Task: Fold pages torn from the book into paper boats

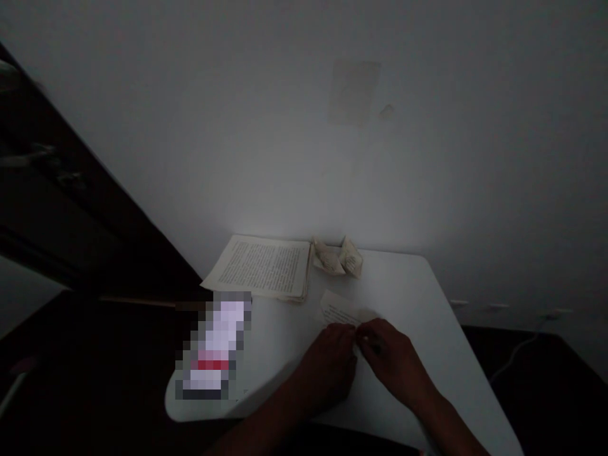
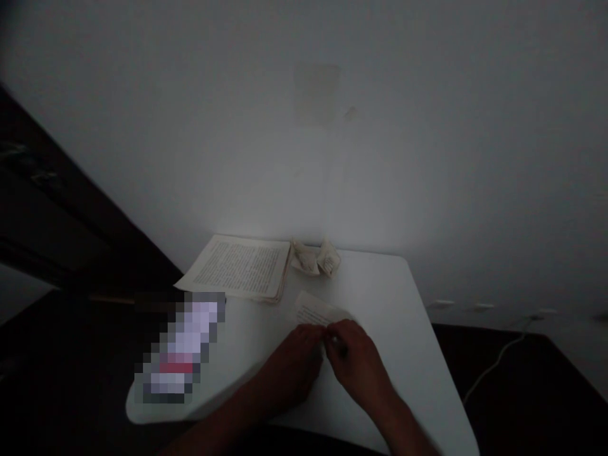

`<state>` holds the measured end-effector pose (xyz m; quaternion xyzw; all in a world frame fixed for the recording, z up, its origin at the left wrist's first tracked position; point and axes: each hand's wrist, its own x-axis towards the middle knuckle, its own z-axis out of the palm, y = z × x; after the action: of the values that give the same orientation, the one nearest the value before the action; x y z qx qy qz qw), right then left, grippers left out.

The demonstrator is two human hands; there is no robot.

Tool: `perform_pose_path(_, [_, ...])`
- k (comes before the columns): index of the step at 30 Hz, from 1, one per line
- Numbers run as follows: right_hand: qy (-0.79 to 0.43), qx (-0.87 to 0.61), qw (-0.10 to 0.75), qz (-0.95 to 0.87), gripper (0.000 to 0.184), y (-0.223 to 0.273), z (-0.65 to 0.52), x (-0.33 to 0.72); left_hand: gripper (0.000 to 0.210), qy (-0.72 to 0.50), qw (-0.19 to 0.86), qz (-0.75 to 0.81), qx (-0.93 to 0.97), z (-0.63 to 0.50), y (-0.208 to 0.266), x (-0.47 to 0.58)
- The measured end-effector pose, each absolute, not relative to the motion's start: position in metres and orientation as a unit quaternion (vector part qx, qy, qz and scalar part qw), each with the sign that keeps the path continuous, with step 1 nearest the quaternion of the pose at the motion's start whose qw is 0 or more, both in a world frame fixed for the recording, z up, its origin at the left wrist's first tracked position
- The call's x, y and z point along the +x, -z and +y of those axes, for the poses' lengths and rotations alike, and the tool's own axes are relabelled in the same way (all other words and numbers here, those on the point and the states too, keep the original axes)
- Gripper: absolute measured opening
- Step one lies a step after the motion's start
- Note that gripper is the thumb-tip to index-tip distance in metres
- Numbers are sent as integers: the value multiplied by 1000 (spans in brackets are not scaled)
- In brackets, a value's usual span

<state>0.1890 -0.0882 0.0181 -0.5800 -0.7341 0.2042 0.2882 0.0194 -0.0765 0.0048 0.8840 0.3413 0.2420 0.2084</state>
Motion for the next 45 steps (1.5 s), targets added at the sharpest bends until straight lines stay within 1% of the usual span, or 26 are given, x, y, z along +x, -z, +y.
perform_pose_path(1, [-196,-580,286,-737,13,-15,-90,186,39,-253,219,340,879,-74,-5,16])
perform_pose_path(3, [-168,-578,281,-747,21,-6,-91,182,40,-286,215,358,862,-66,-4,4])
perform_pose_path(6, [-123,-581,265,-759,45,6,-91,179,40,-308,194,411,836,-51,1,-16])
perform_pose_path(8, [-113,-580,245,-769,58,9,-91,178,39,-314,179,435,824,-43,5,-27])
perform_pose_path(14, [-124,-572,205,-785,68,-3,-92,180,38,-324,153,458,814,-37,16,-35])
perform_pose_path(16, [-122,-565,200,-791,66,-5,-92,181,37,-327,153,461,811,-38,17,-34])
perform_pose_path(18, [-113,-553,204,-800,61,-6,-93,181,36,-333,151,463,807,-38,19,-34])
perform_pose_path(23, [-89,-523,246,-811,48,-2,-95,184,37,-335,144,464,807,-35,22,-38])
perform_pose_path(28, [-113,-526,262,-801,38,1,-98,191,36,-326,130,463,814,-34,21,-37])
perform_pose_path(32, [-125,-525,270,-797,36,2,-100,197,35,-330,104,437,830,-33,17,-33])
perform_pose_path(35, [-127,-510,265,-808,39,1,-101,198,32,-335,84,407,846,-31,16,-32])
perform_pose_path(39, [-126,-496,242,-824,42,-5,-103,197,18,-333,64,370,865,-30,19,-34])
perform_pose_path(41, [-125,-496,228,-829,37,-10,-102,194,13,-324,60,359,873,-30,20,-35])
perform_pose_path(45, [-122,-517,200,-823,18,-15,-94,185,11,-295,63,341,890,-32,20,-35])
